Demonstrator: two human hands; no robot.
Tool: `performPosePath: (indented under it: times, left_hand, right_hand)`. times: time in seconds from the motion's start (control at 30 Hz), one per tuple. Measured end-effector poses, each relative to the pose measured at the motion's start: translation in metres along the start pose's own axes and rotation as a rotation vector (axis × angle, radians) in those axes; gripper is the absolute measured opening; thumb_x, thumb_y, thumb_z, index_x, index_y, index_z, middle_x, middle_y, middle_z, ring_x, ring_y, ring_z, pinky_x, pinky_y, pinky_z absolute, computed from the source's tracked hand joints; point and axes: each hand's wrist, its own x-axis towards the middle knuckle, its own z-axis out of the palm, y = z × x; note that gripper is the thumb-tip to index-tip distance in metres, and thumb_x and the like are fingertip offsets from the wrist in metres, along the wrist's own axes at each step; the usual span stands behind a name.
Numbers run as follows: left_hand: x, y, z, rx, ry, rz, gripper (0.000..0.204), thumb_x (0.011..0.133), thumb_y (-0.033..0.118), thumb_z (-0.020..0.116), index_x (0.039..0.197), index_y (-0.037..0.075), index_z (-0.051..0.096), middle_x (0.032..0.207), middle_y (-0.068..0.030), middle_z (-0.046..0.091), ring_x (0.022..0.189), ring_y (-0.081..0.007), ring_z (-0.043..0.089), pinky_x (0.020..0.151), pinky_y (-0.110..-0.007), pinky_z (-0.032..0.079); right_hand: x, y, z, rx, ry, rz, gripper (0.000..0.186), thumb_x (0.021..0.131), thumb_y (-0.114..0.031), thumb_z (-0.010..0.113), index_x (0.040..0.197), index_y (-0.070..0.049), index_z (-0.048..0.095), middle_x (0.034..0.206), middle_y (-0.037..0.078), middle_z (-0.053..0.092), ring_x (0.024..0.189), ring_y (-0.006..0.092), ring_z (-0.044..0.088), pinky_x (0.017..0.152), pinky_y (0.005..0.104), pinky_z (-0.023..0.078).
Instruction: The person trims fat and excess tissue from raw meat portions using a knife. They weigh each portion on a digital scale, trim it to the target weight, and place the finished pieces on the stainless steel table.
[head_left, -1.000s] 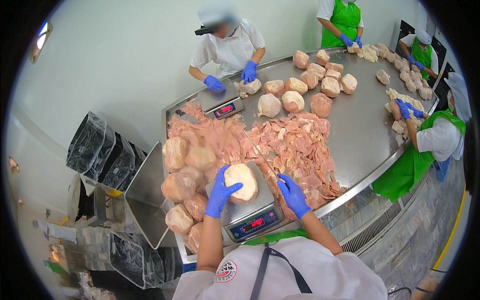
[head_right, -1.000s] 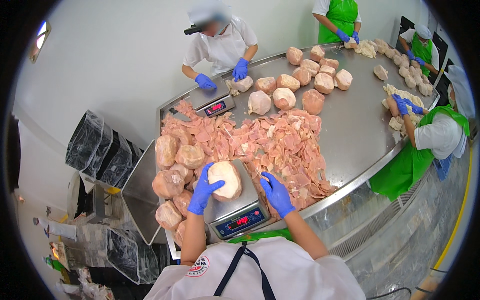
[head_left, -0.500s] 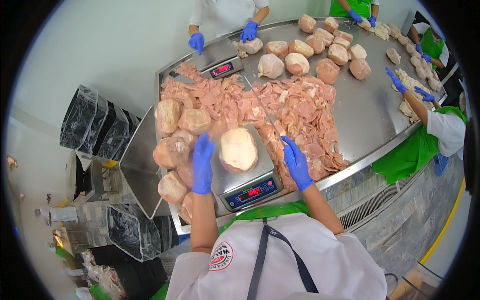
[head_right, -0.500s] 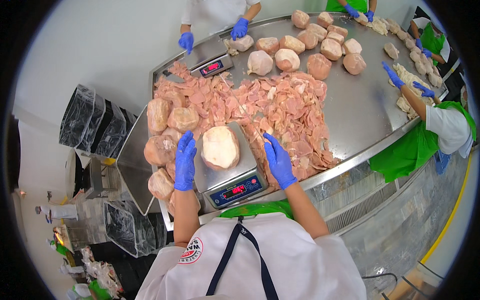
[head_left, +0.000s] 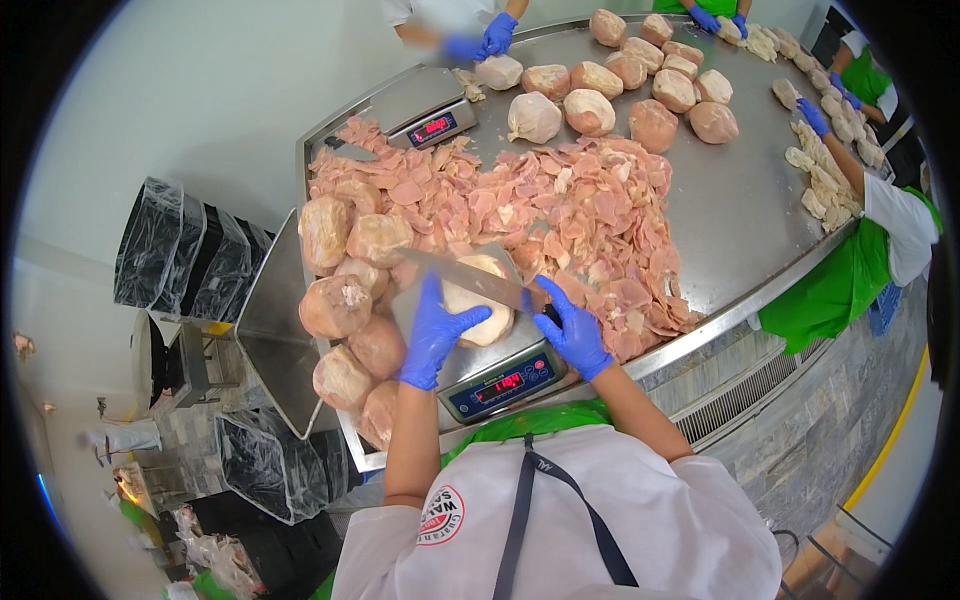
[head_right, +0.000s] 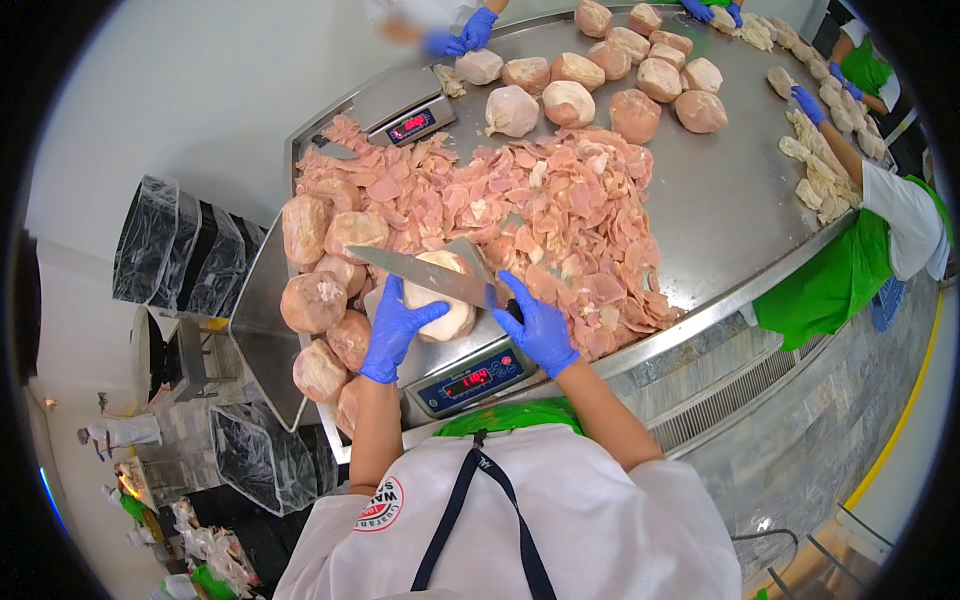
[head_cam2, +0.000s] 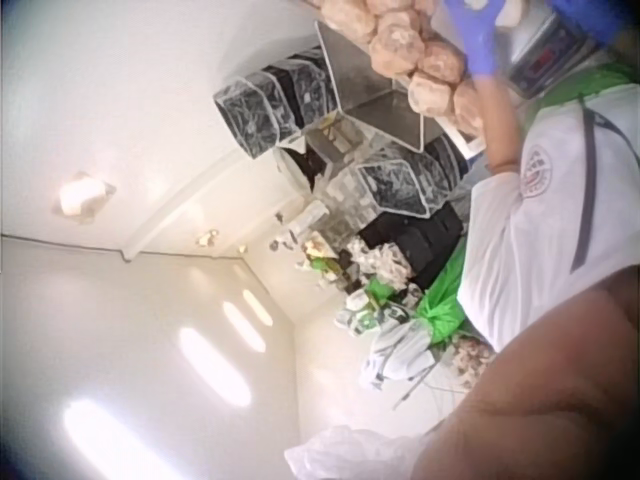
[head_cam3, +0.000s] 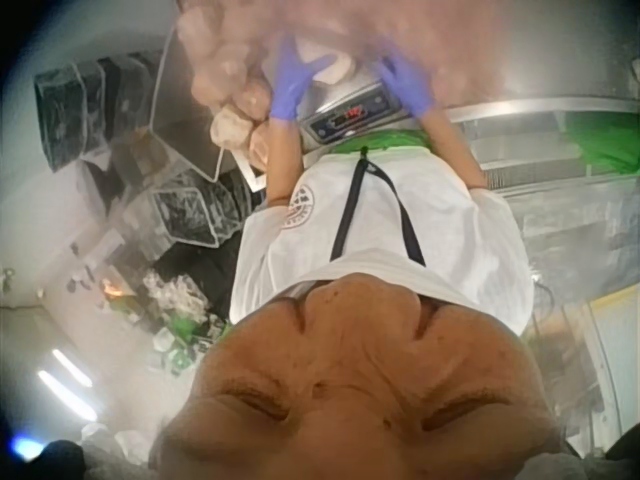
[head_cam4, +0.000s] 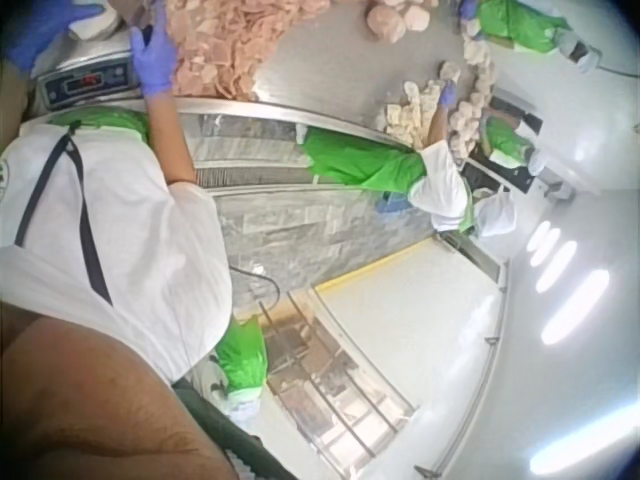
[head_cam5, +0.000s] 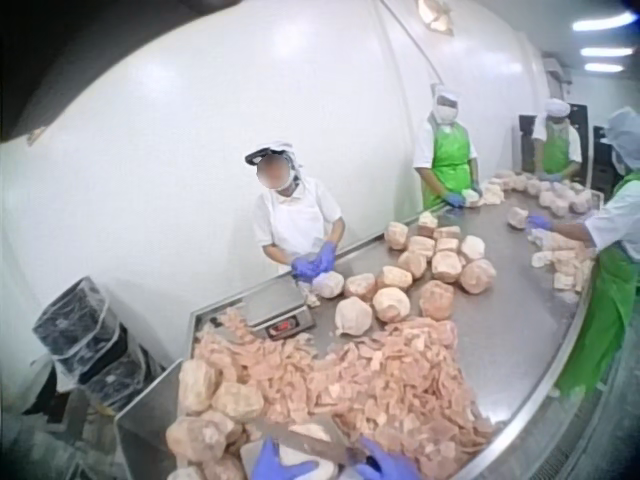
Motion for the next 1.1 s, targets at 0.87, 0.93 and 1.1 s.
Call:
performPosePath:
  times: [0.87,0.93,1.1]
  left_hand:
    - [0.013,0.028,-0.014,0.006,-0.306,0.032,0.11,0.066,0.019,0.091,0.154,-0.001,0.027,0.145,-0.0132,0.047,0.135,-0.0241,0.045,0.114,-0.037,0.036]
    - [0.013,0.033,-0.014,0.008,-0.33,0.012,0.109,0.067,0.017,0.09,0.154,0.0,0.027,0.147,-0.0121,0.046,0.136,-0.0233,0.044,0.114,-0.037,0.035]
    - [0.015,0.024,-0.024,-0.074,-0.423,-0.005,0.106,0.068,0.015,0.089,0.155,0.001,0.029,0.149,-0.0097,0.045,0.137,-0.0213,0.043,0.114,-0.036,0.034]
  right_hand:
    - [0.084,-0.009,-0.013,0.078,-0.384,-0.219,0.066,0.095,-0.054,0.053,0.152,-0.023,0.038,0.117,0.02,0.067,0.1,0.0383,0.068,0.087,0.043,0.053]
    - [0.081,-0.004,-0.014,0.102,-0.392,-0.194,0.066,0.096,-0.051,0.053,0.153,-0.023,0.037,0.121,0.02,0.066,0.102,0.0377,0.067,0.089,0.0425,0.052]
    - [0.058,0.013,-0.032,0.19,-0.461,-0.206,0.066,0.098,-0.046,0.054,0.155,-0.022,0.034,0.134,0.018,0.061,0.112,0.0328,0.065,0.096,0.0411,0.05]
